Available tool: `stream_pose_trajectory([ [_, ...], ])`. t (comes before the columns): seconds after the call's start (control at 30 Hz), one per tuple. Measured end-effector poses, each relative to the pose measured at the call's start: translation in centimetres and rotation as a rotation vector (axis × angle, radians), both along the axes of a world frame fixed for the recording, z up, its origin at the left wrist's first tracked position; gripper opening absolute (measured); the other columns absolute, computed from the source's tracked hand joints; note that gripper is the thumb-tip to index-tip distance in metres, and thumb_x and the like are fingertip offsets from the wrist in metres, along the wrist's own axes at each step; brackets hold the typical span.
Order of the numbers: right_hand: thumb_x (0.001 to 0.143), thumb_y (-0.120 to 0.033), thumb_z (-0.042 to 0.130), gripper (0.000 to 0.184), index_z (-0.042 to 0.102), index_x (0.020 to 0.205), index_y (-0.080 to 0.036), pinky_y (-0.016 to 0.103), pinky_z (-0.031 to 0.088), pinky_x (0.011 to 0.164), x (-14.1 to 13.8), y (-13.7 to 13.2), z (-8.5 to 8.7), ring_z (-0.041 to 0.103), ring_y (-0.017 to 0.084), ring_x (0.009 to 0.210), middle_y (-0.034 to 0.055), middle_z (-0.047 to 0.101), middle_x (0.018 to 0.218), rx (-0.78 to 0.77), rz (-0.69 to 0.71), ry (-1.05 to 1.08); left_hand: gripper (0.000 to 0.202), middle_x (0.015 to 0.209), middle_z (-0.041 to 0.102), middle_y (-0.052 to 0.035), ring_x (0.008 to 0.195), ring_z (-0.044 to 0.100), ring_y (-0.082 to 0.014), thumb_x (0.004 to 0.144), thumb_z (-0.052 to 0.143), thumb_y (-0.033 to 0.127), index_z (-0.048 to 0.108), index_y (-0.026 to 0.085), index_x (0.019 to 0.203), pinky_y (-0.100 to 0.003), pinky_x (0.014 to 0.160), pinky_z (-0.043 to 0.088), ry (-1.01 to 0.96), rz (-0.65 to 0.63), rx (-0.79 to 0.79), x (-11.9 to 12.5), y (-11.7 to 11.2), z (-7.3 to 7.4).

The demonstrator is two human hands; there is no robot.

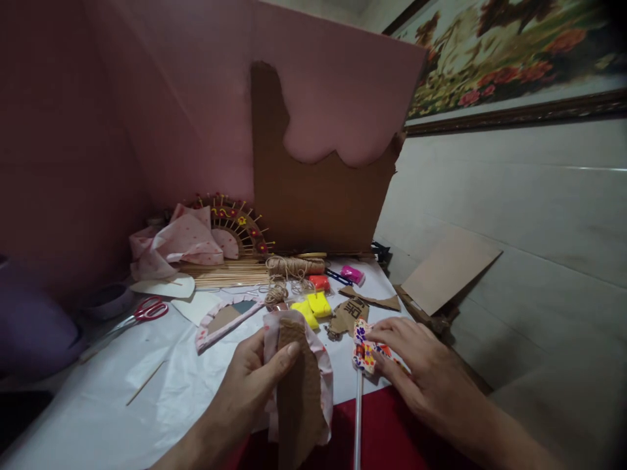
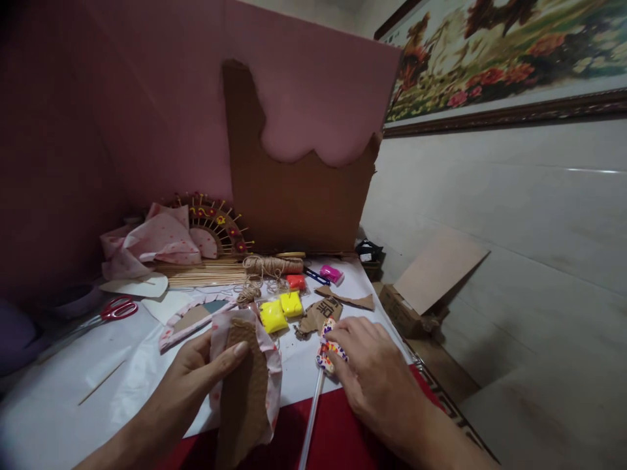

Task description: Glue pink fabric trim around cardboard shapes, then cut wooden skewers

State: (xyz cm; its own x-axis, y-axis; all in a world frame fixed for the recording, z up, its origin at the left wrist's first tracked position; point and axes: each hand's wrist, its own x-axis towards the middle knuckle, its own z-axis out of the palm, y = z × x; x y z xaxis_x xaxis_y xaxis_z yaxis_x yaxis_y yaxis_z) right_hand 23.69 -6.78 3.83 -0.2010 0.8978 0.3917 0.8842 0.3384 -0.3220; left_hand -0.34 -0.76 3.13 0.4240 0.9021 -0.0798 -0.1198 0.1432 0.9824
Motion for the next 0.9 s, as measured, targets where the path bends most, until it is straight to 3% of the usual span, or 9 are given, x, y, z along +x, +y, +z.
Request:
stream_pose_trajectory([
  [0.07,0.091,-0.024,0.043,0.019,0.059,0.083,-0.020,0.035,0.040,0.077,-1.9,0.9,1.3,0.053,0.020,0.083,0.0055,0.060,0.086,-0.081,0.089,0.260,0.025,0.070,0.064,-0.0004,0.065,0.058,-0.0139,0.073,0.067,0.040,0.063,0.016,0.082,-0.023,0.060,0.045,-0.016,-0.021,0.017,-0.1,-0.2,0.0],
  [0.13,0.089,-0.032,0.047,0.023,0.058,0.074,-0.019,0.029,0.040,0.067,-3.7,2.2,1.9,0.051,0.016,0.071,0.0024,0.057,0.075,-0.254,0.136,0.523,0.023,0.070,0.064,-0.0001,0.063,0.057,-0.0129,0.074,0.066,0.038,0.064,0.017,0.082,-0.022,0.058,0.044,-0.031,-0.050,0.041,-0.2,-0.4,0.0],
  [0.3,0.082,-0.043,0.054,0.036,0.050,0.058,-0.016,0.023,0.030,0.052,-6.2,5.1,1.2,0.038,0.009,0.051,-0.0041,0.044,0.054,-0.603,0.293,1.006,0.017,0.060,0.058,0.0032,0.052,0.048,-0.0076,0.079,0.062,0.034,0.065,0.018,0.079,-0.017,0.052,0.040,-0.016,-0.112,0.126,-0.4,-0.4,0.2],
  [0.4,0.080,-0.042,0.059,0.036,0.048,0.057,-0.016,0.021,0.025,0.049,-6.6,5.6,0.7,0.035,0.007,0.047,-0.0058,0.042,0.051,-0.685,0.297,1.152,0.017,0.072,0.063,0.0005,0.066,0.054,-0.0114,0.080,0.060,0.034,0.065,0.019,0.086,-0.020,0.062,0.044,-0.007,-0.137,0.169,-0.5,-0.2,0.3],
  [0.5,0.077,-0.043,0.063,0.036,0.048,0.058,-0.016,0.020,0.025,0.047,-6.6,5.5,0.2,0.035,0.006,0.046,-0.0060,0.043,0.051,-0.750,0.298,1.253,0.020,0.082,0.065,-0.0022,0.078,0.056,-0.0161,0.081,0.058,0.036,0.063,0.019,0.089,-0.024,0.070,0.046,0.019,-0.174,0.188,-0.7,-0.2,0.1],
  [0.67,0.075,-0.047,0.065,0.038,0.049,0.061,-0.015,0.020,0.025,0.047,-6.4,5.4,-0.5,0.034,0.006,0.049,-0.0051,0.043,0.054,-0.860,0.329,1.250,0.022,0.089,0.065,-0.0017,0.080,0.055,-0.0161,0.084,0.054,0.038,0.061,0.021,0.095,-0.024,0.071,0.045,0.041,-0.274,0.183,-0.8,-0.5,-0.3],
  [0.9,0.079,-0.047,0.062,0.037,0.049,0.065,-0.015,0.019,0.029,0.049,-6.2,5.1,-0.5,0.037,0.006,0.050,-0.0052,0.045,0.057,-0.776,0.409,1.178,0.024,0.085,0.061,-0.0017,0.079,0.054,-0.0164,0.084,0.053,0.041,0.059,0.019,0.090,-0.025,0.069,0.045,0.137,-0.260,0.156,-0.7,-0.6,-0.1],
])
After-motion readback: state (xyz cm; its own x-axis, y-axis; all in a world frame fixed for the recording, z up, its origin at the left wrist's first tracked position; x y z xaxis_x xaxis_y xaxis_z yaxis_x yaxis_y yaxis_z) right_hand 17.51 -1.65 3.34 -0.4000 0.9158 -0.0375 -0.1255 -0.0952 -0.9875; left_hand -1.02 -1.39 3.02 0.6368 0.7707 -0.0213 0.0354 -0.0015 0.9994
